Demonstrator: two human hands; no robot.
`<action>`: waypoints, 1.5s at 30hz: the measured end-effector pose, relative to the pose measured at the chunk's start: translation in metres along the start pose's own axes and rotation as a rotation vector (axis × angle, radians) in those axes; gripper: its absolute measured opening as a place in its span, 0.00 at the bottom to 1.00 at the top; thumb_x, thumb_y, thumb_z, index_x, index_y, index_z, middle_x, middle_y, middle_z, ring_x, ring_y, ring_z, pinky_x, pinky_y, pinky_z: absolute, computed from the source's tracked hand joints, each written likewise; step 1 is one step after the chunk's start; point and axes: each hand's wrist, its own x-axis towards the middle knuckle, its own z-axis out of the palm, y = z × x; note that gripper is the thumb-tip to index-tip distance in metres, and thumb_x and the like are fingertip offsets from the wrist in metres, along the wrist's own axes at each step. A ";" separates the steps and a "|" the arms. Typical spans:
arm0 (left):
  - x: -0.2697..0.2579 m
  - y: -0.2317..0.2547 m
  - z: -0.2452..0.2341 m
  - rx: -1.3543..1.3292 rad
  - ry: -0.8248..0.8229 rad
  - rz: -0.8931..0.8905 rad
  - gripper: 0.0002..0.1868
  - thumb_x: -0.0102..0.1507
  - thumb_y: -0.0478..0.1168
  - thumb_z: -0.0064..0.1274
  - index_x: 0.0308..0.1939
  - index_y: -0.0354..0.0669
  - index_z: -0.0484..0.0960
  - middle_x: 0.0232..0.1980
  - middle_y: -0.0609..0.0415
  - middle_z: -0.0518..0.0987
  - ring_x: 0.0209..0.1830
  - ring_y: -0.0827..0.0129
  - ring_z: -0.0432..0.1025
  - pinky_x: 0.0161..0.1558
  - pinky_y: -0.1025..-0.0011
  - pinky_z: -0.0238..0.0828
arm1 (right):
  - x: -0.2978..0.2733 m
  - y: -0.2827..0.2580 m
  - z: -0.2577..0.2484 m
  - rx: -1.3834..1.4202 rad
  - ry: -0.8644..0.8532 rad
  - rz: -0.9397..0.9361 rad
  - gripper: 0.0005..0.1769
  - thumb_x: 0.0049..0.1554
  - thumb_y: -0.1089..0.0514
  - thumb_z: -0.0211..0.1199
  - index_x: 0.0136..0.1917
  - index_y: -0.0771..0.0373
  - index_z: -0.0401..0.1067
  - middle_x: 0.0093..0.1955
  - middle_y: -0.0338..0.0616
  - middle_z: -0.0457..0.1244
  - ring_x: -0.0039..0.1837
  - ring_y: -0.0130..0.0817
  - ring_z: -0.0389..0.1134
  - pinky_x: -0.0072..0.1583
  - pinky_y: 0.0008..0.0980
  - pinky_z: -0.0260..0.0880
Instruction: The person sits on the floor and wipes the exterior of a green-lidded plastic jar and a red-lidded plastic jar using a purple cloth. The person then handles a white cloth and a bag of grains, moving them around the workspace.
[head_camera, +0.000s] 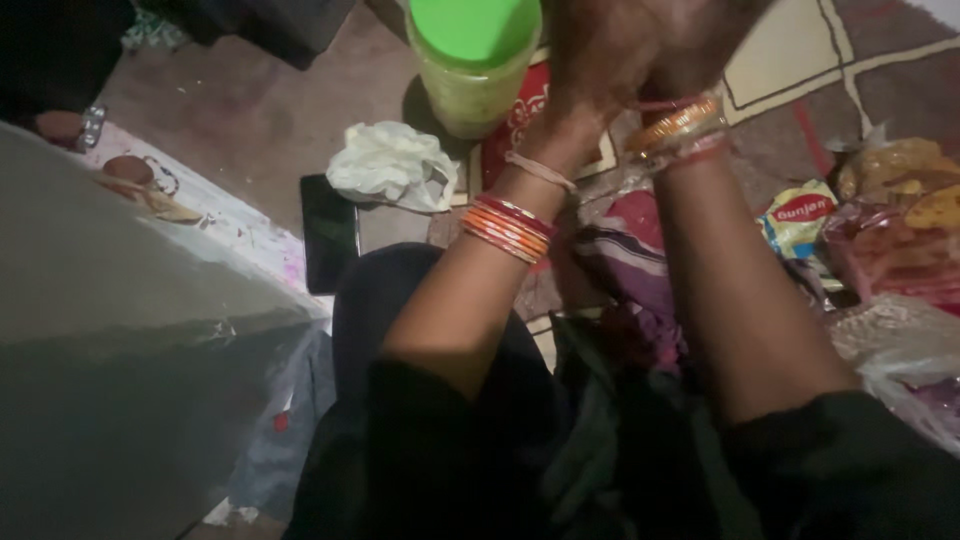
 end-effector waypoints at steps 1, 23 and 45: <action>-0.002 0.006 0.007 -0.025 -0.019 0.028 0.17 0.64 0.50 0.55 0.40 0.38 0.80 0.33 0.49 0.81 0.32 0.60 0.79 0.36 0.62 0.75 | -0.004 0.003 -0.010 0.002 0.055 0.013 0.35 0.67 0.48 0.65 0.76 0.60 0.50 0.73 0.64 0.38 0.74 0.54 0.42 0.72 0.47 0.47; -0.065 0.021 0.055 0.362 -0.627 0.005 0.35 0.68 0.52 0.50 0.78 0.67 0.56 0.77 0.35 0.55 0.61 0.44 0.72 0.53 0.54 0.79 | -0.052 0.060 -0.091 0.378 0.082 0.401 0.22 0.65 0.43 0.60 0.69 0.50 0.74 0.83 0.64 0.42 0.84 0.56 0.56 0.77 0.43 0.64; -0.142 0.057 0.069 0.297 -0.709 0.303 0.24 0.67 0.43 0.48 0.68 0.48 0.73 0.75 0.41 0.65 0.80 0.47 0.55 0.79 0.51 0.49 | -0.114 -0.003 -0.204 -0.342 -0.362 0.124 0.49 0.59 0.52 0.71 0.79 0.70 0.44 0.76 0.73 0.45 0.75 0.68 0.53 0.71 0.54 0.62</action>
